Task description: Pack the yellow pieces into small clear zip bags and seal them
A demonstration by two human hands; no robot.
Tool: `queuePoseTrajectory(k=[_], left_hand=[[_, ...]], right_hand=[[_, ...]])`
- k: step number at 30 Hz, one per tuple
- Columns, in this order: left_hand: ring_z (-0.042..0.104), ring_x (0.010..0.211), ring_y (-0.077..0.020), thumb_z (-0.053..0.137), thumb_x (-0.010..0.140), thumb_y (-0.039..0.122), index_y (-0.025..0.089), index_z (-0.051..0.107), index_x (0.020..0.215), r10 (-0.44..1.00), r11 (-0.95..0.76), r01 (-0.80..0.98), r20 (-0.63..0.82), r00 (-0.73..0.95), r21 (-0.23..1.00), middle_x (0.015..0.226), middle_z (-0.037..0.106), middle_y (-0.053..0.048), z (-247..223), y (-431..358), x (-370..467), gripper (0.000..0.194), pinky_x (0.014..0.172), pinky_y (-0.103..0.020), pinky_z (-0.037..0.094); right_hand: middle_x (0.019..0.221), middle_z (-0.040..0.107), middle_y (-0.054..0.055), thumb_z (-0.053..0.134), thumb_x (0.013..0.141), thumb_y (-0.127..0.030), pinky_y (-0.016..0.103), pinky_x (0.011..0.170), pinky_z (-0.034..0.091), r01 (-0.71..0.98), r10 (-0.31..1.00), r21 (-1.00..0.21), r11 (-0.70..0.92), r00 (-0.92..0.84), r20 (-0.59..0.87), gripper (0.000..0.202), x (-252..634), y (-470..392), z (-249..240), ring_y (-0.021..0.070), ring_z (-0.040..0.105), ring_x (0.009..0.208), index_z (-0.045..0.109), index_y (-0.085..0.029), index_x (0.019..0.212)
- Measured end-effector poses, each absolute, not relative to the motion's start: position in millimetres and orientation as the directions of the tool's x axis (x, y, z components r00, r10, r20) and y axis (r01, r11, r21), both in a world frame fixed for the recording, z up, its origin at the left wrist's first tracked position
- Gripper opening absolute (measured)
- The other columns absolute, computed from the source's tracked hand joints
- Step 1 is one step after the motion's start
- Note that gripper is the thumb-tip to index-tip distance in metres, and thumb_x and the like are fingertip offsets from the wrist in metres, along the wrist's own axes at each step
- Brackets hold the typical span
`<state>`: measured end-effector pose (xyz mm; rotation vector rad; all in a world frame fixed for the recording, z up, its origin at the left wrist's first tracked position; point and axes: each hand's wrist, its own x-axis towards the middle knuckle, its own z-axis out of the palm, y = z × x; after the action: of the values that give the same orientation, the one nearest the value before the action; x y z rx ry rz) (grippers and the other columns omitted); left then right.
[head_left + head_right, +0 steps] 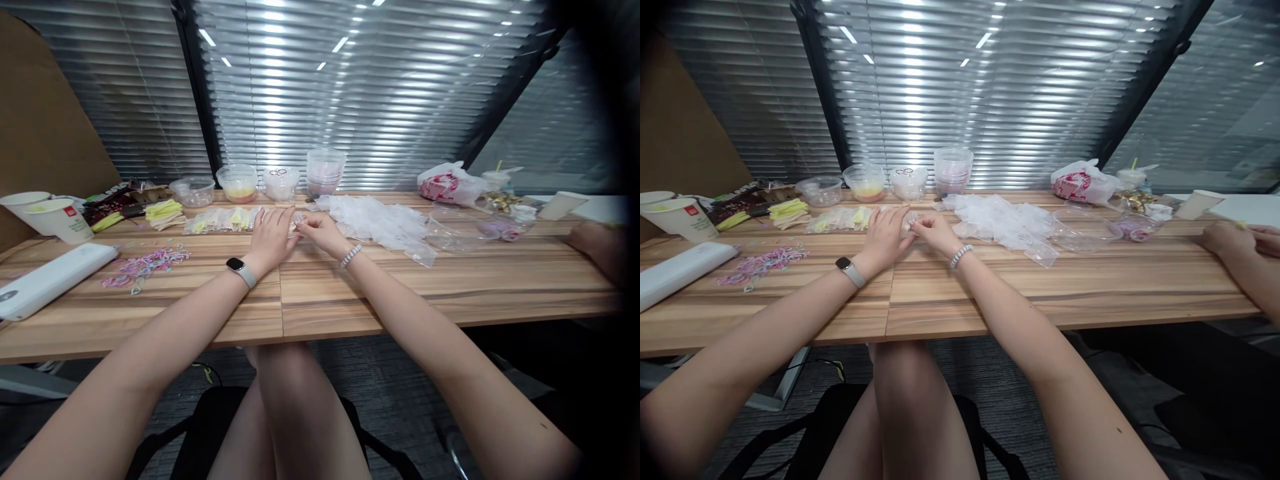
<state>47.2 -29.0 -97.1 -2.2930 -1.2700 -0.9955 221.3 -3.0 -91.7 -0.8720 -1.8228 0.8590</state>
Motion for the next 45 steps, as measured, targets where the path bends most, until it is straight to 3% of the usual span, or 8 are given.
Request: queuePoseTrajectory(k=[7,13,25,33,45], left_hand=[[0.048,0.129,-0.0304,0.063,0.086,0.036,0.012,0.046,0.141,0.617,-0.537,0.842,0.709,0.343,0.060,0.134,0.057,-0.017,-97,-29,47,0.062,0.119,-0.049,0.020],[0.048,0.129,-0.0311,0.066,0.082,0.040,0.012,0.047,0.140,0.619,-0.549,0.835,0.696,0.365,0.050,0.136,0.055,-0.017,-97,-30,48,0.067,0.120,-0.049,0.018],[0.048,0.128,-0.0294,0.063,0.084,0.033,0.022,0.062,0.123,0.606,-0.562,0.824,0.713,0.352,0.070,0.138,0.055,-0.012,-95,-32,48,0.040,0.118,-0.051,0.021],[0.047,0.130,-0.0294,0.064,0.083,0.029,0.024,0.064,0.120,0.612,-0.568,0.820,0.700,0.368,0.066,0.139,0.054,-0.011,-96,-31,46,0.037,0.118,-0.052,0.021],[0.050,0.128,-0.0270,0.061,0.085,0.030,0.021,0.064,0.116,0.600,-0.605,0.790,0.708,0.371,0.098,0.137,0.056,-0.010,-93,-29,44,0.033,0.118,-0.047,0.026]], right_hand=[[0.082,0.066,0.007,0.070,0.076,-0.053,0.028,0.075,0.045,0.187,0.858,-0.878,0.440,-0.376,0.350,0.041,222,-5,-94,0.0166,0.057,0.078,0.067,-0.012,0.078],[0.069,0.057,0.002,0.070,0.076,-0.049,0.026,0.062,0.037,0.258,0.852,-0.845,0.468,-0.387,0.353,0.039,223,2,-100,0.0121,0.048,0.065,0.059,-0.013,0.069],[0.076,0.063,0.005,0.074,0.073,-0.042,0.028,0.070,0.043,0.272,0.849,-0.830,0.487,-0.372,0.376,0.030,221,0,-99,0.0151,0.055,0.074,0.065,-0.014,0.070],[0.085,0.066,0.007,0.076,0.072,-0.042,0.031,0.080,0.047,0.163,0.817,-0.872,0.462,-0.460,0.347,0.030,220,-7,-92,0.0171,0.059,0.082,0.067,-0.014,0.076],[0.087,0.061,0.005,0.072,0.077,-0.050,0.030,0.079,0.046,0.154,0.784,-0.851,0.502,-0.496,0.373,0.037,219,-14,-86,0.0167,0.054,0.084,0.064,-0.014,0.084]])
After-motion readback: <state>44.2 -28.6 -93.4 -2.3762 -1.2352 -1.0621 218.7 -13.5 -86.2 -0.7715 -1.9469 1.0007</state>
